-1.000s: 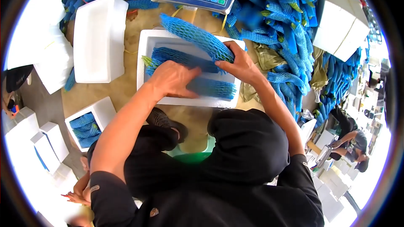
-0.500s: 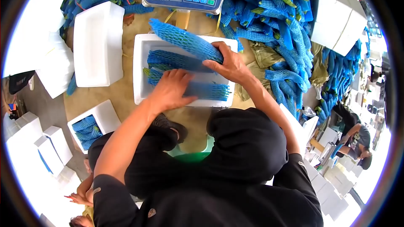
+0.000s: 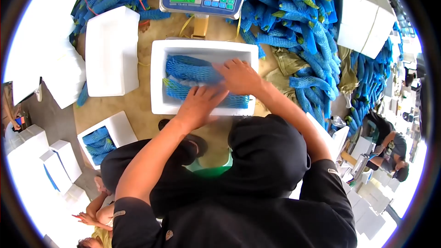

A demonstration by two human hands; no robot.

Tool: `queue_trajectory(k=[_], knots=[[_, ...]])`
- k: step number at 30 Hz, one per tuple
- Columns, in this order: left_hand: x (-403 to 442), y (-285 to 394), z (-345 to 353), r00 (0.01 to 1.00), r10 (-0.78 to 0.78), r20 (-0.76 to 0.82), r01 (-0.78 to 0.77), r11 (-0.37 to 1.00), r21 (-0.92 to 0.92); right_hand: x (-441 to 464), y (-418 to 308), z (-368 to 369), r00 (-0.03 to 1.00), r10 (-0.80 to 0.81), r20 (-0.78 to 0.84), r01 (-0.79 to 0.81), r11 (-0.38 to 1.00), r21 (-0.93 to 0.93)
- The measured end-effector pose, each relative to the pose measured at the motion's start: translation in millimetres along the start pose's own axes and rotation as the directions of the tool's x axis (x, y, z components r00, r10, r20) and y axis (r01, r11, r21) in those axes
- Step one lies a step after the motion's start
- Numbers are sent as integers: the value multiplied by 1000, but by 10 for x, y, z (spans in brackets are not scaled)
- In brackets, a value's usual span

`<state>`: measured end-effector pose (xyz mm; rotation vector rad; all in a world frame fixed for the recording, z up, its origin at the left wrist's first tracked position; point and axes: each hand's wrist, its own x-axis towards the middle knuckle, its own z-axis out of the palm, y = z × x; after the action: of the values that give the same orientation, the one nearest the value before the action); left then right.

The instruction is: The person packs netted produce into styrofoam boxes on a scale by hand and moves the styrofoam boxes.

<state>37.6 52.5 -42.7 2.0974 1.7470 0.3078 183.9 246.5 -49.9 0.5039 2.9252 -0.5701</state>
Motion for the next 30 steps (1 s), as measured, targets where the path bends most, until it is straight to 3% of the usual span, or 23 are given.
queue_trajectory(k=[3, 6, 7, 8, 10, 13, 16, 17, 20, 21, 24, 26, 28, 30], knots=[[-27, -9, -6, 997, -17, -73, 10, 995, -99, 240, 67, 67, 955, 78, 285, -183, 913, 364], [9, -93, -9, 996, -54, -66, 39, 977, -211, 173, 105, 268, 978, 131, 165, -189, 892, 411], [35, -103, -13, 995, -95, -34, 84, 963, -255, 172, 159, 614, 992, 114, 46, -123, 900, 419], [22, -84, 0, 993, -110, -33, 99, 968, -232, 83, -19, 744, 987, 151, -47, -131, 947, 295], [8, -91, 7, 991, -133, -26, 127, 976, -176, 28, -127, 739, 981, 90, -170, -48, 971, 234], [58, -91, 57, 968, -239, -74, 223, 958, -182, 51, -193, 447, 963, 187, -194, -166, 979, 118], [-23, -218, -42, 973, -216, -77, 197, 958, -207, -136, -460, 303, 954, 178, -242, -95, 944, 317], [-92, -274, -38, 959, -218, -183, 189, 969, -161, -238, -418, 429, 961, 111, -254, -25, 947, 319], [-200, -488, -82, 975, -186, -125, 185, 983, -14, -236, -545, 125, 984, 154, -84, -124, 951, 285], [-199, -501, -108, 981, -159, -115, 158, 987, -21, -190, -523, 241, 969, -24, -247, 70, 981, 179], [-75, -439, -350, 961, -241, 137, 252, 965, -71, -120, -467, 322, 961, -106, -256, 145, 979, 141], [-110, -512, -224, 971, -217, 103, 223, 974, -50, -65, -387, 550, 879, -149, -452, 228, 965, 127], [-64, -520, -122, 992, -121, 45, 123, 991, -54, -75, -347, 550, 929, -102, -357, 155, 980, 122], [-77, -544, -95, 989, -125, 83, 126, 992, -3, -82, -316, 601, 900, -117, -420, 179, 978, 111]])
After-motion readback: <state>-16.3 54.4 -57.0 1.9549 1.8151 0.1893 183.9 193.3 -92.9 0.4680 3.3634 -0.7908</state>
